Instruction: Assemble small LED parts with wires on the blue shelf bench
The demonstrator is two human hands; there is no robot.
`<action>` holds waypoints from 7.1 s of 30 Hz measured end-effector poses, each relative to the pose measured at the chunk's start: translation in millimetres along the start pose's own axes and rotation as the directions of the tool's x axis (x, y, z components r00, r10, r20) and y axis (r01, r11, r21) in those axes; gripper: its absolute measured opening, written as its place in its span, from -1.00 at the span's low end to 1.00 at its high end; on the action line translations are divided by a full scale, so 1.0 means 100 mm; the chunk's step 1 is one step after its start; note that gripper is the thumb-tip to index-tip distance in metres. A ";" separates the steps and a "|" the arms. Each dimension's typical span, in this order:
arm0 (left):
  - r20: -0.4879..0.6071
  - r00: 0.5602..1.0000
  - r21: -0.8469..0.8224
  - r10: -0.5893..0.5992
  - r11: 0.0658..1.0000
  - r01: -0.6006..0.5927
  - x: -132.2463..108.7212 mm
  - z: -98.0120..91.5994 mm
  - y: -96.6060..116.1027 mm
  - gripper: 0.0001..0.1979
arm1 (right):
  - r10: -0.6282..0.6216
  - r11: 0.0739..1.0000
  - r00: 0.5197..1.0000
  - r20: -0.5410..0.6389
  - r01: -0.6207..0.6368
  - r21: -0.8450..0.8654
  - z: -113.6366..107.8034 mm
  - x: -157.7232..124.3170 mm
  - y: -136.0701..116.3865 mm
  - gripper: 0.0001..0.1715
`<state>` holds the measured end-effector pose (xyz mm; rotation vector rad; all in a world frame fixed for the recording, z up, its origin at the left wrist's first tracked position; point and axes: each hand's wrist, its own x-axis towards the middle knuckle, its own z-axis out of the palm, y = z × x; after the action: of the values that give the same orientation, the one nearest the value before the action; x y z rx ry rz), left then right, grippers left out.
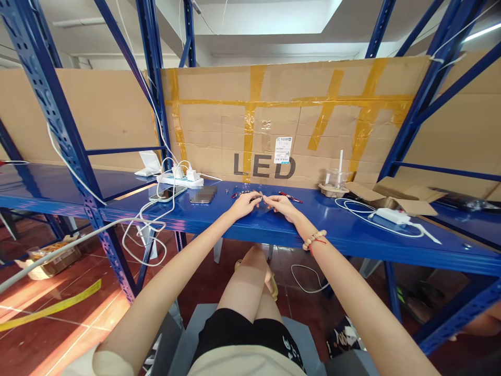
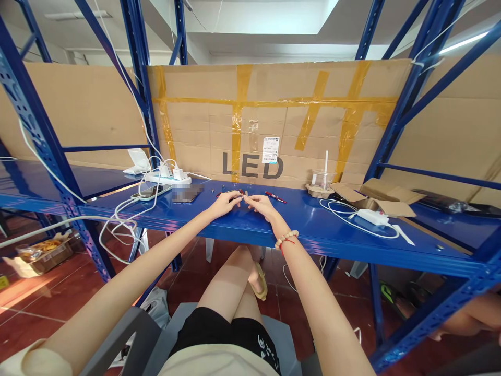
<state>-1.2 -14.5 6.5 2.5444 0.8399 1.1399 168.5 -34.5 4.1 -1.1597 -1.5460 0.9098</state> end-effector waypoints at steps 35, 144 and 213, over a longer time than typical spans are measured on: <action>0.118 0.993 -0.170 -0.008 0.985 0.028 -0.08 -0.02 0.00 -0.89 | -0.184 0.980 0.983 0.001 0.183 -0.077 0.02 -0.02 0.08 -0.51; 0.048 0.995 -0.112 -0.089 0.989 0.094 -0.01 0.07 -0.08 -0.86 | -0.113 0.977 0.994 0.003 0.112 -0.184 0.09 0.03 0.03 -0.66; 0.086 0.995 -0.096 -0.059 0.993 0.067 -0.02 0.07 -0.05 -0.68 | -0.029 1.000 0.998 -0.061 0.029 0.007 0.07 -0.01 -0.03 -0.68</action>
<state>0.7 -11.0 -1.4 2.4487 0.8167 1.0225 161.0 -36.5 4.4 -1.1463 -1.5053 0.8528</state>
